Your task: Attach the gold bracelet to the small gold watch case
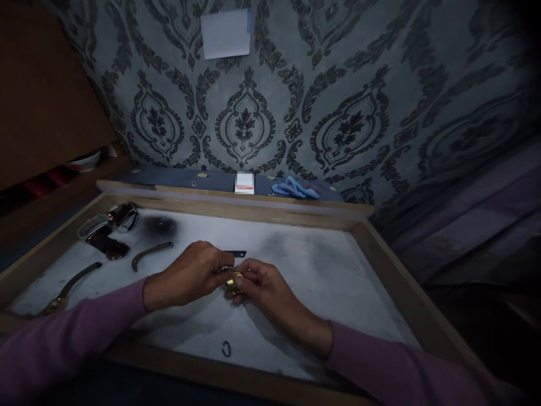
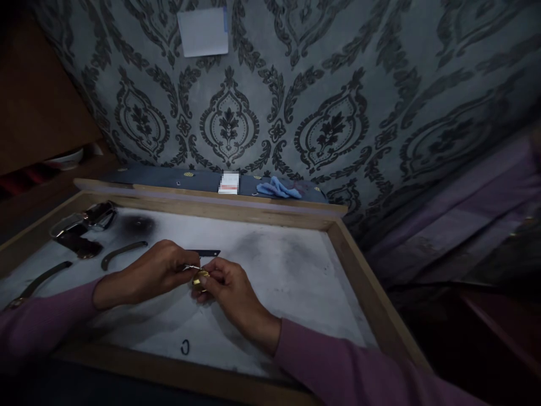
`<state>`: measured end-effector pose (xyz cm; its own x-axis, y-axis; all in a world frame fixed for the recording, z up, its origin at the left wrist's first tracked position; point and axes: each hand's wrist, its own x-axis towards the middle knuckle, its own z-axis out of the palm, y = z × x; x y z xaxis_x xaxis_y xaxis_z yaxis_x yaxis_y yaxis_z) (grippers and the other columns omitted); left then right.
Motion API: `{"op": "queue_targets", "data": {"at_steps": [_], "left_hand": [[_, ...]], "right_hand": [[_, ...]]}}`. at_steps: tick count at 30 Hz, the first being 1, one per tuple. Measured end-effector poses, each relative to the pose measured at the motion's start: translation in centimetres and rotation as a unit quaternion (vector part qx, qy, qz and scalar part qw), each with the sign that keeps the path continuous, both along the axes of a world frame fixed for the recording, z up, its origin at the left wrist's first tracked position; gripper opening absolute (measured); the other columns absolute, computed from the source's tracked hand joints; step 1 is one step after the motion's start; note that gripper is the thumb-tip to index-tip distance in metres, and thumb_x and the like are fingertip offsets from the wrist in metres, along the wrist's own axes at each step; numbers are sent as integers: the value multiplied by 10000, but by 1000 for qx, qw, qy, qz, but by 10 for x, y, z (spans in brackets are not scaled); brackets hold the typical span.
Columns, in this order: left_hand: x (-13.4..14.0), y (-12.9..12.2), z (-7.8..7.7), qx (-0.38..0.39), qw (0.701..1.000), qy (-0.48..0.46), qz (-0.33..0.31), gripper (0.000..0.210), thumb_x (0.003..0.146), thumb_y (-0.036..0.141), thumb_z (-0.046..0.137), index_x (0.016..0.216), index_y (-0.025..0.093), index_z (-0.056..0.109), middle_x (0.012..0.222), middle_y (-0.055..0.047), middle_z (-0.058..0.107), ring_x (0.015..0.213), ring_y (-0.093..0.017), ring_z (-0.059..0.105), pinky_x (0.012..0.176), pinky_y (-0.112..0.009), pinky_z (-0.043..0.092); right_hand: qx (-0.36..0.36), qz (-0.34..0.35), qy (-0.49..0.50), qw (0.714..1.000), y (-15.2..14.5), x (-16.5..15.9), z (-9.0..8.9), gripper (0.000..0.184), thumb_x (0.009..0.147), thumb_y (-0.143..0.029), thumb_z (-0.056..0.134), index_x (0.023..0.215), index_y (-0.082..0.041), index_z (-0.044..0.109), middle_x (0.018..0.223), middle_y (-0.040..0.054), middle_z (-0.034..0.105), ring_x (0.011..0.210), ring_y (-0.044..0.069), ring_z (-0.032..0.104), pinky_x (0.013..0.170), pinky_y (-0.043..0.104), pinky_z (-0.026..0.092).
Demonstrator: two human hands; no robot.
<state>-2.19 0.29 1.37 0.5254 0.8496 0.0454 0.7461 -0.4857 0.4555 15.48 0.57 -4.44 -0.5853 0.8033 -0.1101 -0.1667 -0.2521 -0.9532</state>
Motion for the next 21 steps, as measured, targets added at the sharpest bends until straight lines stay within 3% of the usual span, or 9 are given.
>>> {"op": "queue_targets", "data": {"at_steps": [7, 21], "left_hand": [[0, 1, -1, -12, 1000, -16, 1, 221, 840, 128, 578, 625, 144, 627, 495, 29, 542, 449, -83, 452, 483, -211, 234], [3, 2, 1, -62, 997, -47, -4, 230, 845, 116, 564, 616, 120, 592, 509, 28, 538, 476, -73, 424, 485, -183, 254]], "right_hand": [[15, -1, -15, 1000, -2, 1, 0, 190, 826, -342, 684, 801, -170, 610, 712, 35, 704, 646, 147, 657, 624, 298, 508], [1, -9, -15, 1000, -2, 1, -3, 270, 785, -393, 724, 776, -171, 571, 711, 33, 688, 638, 152, 657, 633, 306, 514]]}}
